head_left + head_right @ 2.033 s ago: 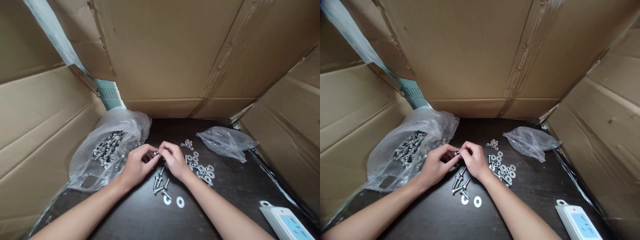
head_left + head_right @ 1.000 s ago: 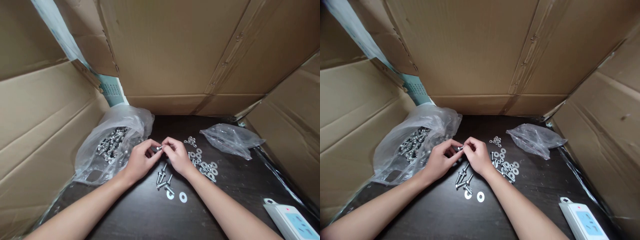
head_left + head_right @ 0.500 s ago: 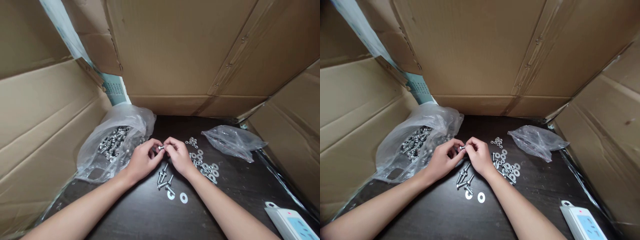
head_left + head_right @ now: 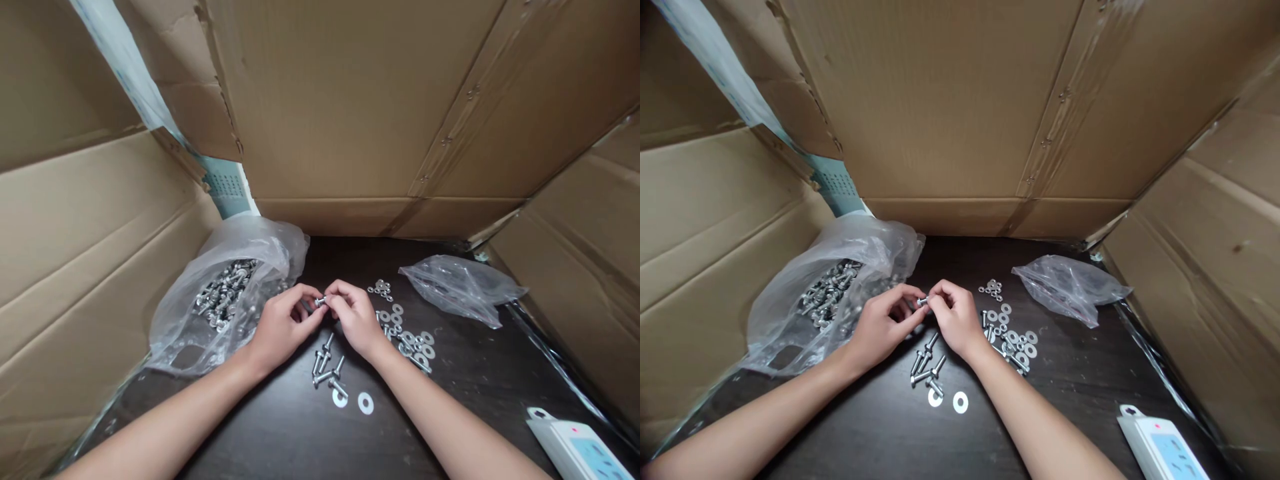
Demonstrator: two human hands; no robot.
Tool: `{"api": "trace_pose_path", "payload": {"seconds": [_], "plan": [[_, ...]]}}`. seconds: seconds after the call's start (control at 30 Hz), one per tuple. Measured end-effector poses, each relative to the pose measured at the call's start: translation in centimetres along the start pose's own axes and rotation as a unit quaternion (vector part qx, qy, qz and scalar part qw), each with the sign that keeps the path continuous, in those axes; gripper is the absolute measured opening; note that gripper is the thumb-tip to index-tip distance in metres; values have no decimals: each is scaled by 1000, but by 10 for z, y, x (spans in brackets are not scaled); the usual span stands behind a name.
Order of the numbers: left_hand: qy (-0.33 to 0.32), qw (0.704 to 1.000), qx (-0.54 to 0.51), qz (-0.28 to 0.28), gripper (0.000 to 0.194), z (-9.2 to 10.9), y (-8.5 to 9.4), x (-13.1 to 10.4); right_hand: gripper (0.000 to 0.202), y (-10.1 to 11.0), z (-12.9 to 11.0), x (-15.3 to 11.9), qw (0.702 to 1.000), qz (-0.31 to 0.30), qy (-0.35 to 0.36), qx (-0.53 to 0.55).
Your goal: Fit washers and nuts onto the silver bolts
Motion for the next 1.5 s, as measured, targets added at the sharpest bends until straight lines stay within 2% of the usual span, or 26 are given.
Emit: {"api": "trace_pose_path", "payload": {"seconds": [0.4, 1.2, 1.5], "plan": [[-17, 1000, 11, 2, 5, 2, 1, -1, 17, -1, 1, 0, 999, -13, -4, 38], [1, 1000, 16, -14, 7, -1, -2, 1, 21, -2, -3, -1, 1000, -18, 14, -14], [3, 1000, 18, 0, 8, 0, 0, 0, 9, -1, 1, -1, 1000, -5, 16, 13]]}}
Point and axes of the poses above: each hand's wrist, its own x-axis towards the middle knuckle, its own y-axis out of the back of the hand, z = x × y, the point moved 10 cm from there along x, towards the middle knuckle, and after that the axes turned 8 degrees about -z, right-handed, at the moved point
